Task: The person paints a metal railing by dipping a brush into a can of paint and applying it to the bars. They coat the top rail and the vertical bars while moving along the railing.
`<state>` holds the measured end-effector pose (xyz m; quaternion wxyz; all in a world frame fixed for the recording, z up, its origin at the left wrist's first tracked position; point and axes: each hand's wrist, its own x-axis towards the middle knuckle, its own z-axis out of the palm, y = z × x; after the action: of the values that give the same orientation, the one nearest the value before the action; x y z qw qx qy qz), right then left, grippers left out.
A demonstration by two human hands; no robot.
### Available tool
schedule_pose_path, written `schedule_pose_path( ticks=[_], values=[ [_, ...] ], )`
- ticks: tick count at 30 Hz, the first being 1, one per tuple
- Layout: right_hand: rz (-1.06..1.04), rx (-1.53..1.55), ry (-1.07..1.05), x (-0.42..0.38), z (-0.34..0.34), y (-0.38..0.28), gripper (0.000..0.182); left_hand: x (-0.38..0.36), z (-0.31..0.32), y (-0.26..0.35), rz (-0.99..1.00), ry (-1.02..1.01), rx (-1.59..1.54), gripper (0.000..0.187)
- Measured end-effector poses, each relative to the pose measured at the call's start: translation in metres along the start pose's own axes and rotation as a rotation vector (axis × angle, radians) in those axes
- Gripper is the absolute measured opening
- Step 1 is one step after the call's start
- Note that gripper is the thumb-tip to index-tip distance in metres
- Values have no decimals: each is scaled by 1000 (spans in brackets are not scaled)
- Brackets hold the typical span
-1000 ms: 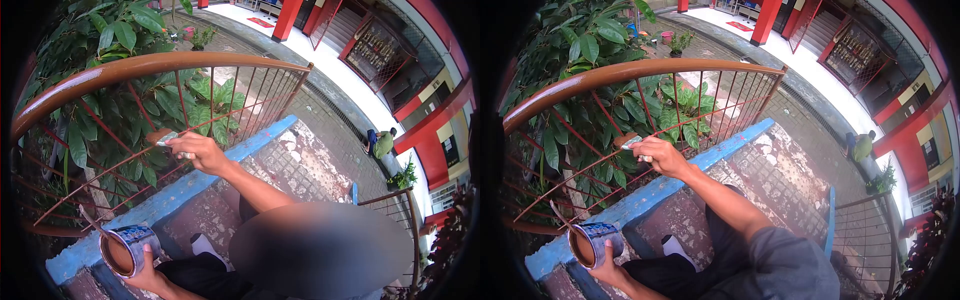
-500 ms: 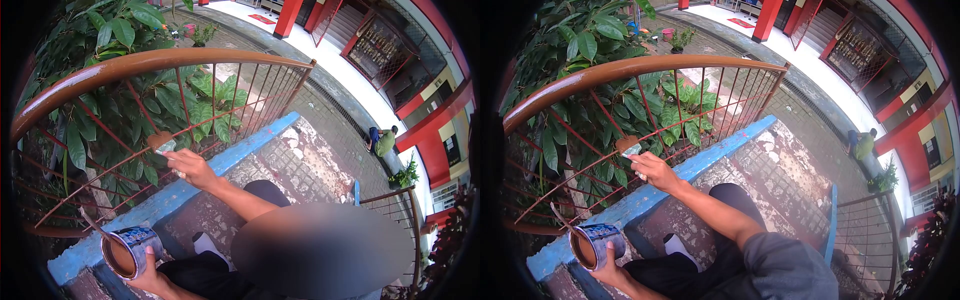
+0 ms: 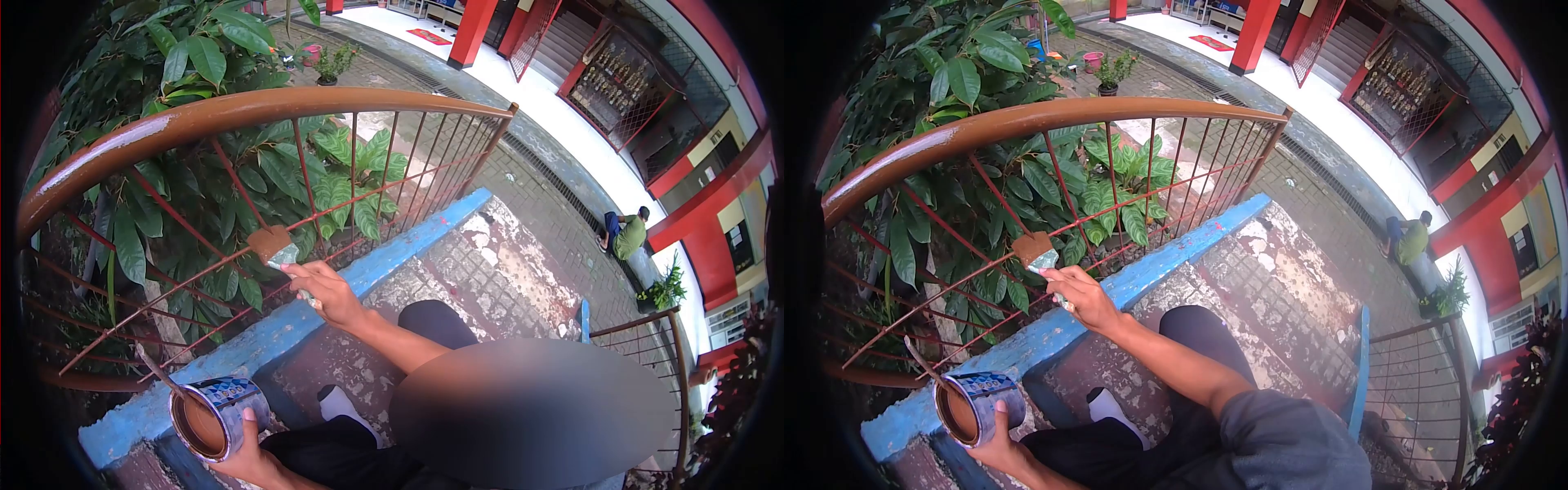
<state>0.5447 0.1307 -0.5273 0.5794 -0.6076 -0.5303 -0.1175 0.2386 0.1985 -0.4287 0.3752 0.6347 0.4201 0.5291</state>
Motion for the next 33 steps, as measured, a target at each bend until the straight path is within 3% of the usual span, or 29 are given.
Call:
schedule_pose_path(
  ticks=[11,13,15,21,26,33],
  values=[
    [-118,-189,21,20,-16,-24,34,2,0,4,4,-33,-59,93],
    [-135,-182,27,26,-11,-16,32,3,3,9,-14,18,-73,105],
    [-152,-182,0,26,-4,-10,30,5,6,18,-31,-15,-128,104],
    [-80,-147,-4,-5,7,-12,30,3,6,15,-15,-11,-105,103],
    [4,-115,-137,-18,-11,-15,28,2,8,23,-40,-29,-141,101],
    [-28,-158,-126,48,-38,1,27,0,10,31,-76,-60,-177,104]
  ],
)
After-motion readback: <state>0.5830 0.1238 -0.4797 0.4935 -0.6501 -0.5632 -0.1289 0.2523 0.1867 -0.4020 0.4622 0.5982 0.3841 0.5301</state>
